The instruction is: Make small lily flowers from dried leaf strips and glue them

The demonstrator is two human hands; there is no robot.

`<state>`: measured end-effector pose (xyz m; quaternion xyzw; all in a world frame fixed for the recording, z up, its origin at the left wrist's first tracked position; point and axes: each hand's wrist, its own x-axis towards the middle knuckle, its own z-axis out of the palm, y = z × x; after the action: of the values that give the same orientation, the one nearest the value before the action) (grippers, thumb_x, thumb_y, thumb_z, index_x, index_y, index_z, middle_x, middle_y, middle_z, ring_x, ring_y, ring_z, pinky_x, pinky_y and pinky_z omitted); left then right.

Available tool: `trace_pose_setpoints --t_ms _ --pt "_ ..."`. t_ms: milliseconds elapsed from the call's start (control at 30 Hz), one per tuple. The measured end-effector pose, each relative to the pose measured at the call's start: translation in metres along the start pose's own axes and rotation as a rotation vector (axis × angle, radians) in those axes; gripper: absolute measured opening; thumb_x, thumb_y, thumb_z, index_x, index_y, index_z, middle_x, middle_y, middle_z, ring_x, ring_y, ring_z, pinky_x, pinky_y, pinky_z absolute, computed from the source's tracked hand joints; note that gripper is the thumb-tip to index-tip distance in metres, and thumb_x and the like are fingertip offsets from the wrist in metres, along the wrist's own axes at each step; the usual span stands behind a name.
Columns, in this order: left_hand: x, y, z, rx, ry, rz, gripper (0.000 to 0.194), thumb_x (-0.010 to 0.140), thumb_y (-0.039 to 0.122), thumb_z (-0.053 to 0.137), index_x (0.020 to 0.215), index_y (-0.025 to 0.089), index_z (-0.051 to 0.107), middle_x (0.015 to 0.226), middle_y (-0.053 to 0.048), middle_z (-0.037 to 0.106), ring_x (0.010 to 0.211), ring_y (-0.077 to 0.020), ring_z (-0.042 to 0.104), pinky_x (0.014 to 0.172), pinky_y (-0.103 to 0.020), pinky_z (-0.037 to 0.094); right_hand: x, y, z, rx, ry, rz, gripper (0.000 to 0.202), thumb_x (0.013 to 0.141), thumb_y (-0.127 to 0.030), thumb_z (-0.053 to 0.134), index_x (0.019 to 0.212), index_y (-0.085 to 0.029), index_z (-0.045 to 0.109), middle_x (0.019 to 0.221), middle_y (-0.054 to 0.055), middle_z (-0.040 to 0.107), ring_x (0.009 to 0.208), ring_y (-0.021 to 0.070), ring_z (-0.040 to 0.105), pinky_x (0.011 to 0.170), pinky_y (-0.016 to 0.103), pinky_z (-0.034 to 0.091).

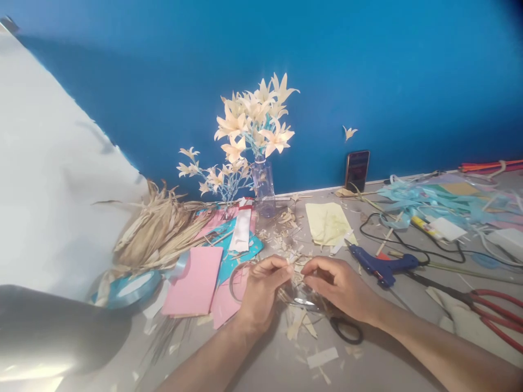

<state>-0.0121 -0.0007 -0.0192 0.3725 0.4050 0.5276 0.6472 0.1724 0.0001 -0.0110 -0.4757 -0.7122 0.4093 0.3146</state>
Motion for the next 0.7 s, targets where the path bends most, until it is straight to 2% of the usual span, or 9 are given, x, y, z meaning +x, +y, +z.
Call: trace_pose_setpoints --t_ms 133,300,467,700 --pt "-0.002 -0.0026 0.0049 -0.137 -0.059 -0.123 0.017 0.065 0.023 0.085 0.063 0.014 0.07 0.068 0.001 0.059 0.062 -0.0101 0.052 0.062 -0.024 0.041 -0.0002 -0.001 0.0037 0.281 -0.093 0.084 0.018 0.083 -0.033 0.062 0.089 -0.017 0.067 0.069 -0.001 0.059 0.055 0.0105 0.049 0.051 0.022 0.037" --pt "-0.0042 -0.0038 0.0091 -0.164 -0.134 -0.184 0.017 0.066 0.024 0.084 0.063 0.015 0.07 0.064 0.0 0.062 0.058 -0.0122 0.057 0.062 -0.027 0.045 0.0018 0.0006 0.0053 0.485 -0.216 0.147 0.022 0.08 -0.035 0.065 0.072 -0.015 0.064 0.062 -0.002 0.058 0.048 0.0072 0.043 0.046 0.02 0.031" --pt "-0.0022 -0.0045 0.0083 -0.168 -0.137 -0.214 0.016 0.07 0.026 0.082 0.066 0.015 0.071 0.062 -0.001 0.065 0.056 -0.0136 0.059 0.06 -0.027 0.046 0.0022 -0.0018 0.0042 0.578 -0.227 0.173 0.025 0.078 -0.038 0.068 0.07 -0.015 0.064 0.07 0.001 0.065 0.047 0.0054 0.04 0.045 0.021 0.028" --pt "-0.0028 -0.0077 0.0085 -0.164 -0.147 -0.185 0.013 0.07 0.023 0.082 0.068 0.015 0.072 0.064 0.0 0.065 0.056 -0.0123 0.059 0.059 -0.026 0.045 0.0037 -0.0029 0.0064 0.594 -0.202 0.247 0.016 0.07 -0.029 0.07 0.068 -0.016 0.062 0.058 -0.003 0.058 0.047 0.0062 0.038 0.045 0.02 0.028"
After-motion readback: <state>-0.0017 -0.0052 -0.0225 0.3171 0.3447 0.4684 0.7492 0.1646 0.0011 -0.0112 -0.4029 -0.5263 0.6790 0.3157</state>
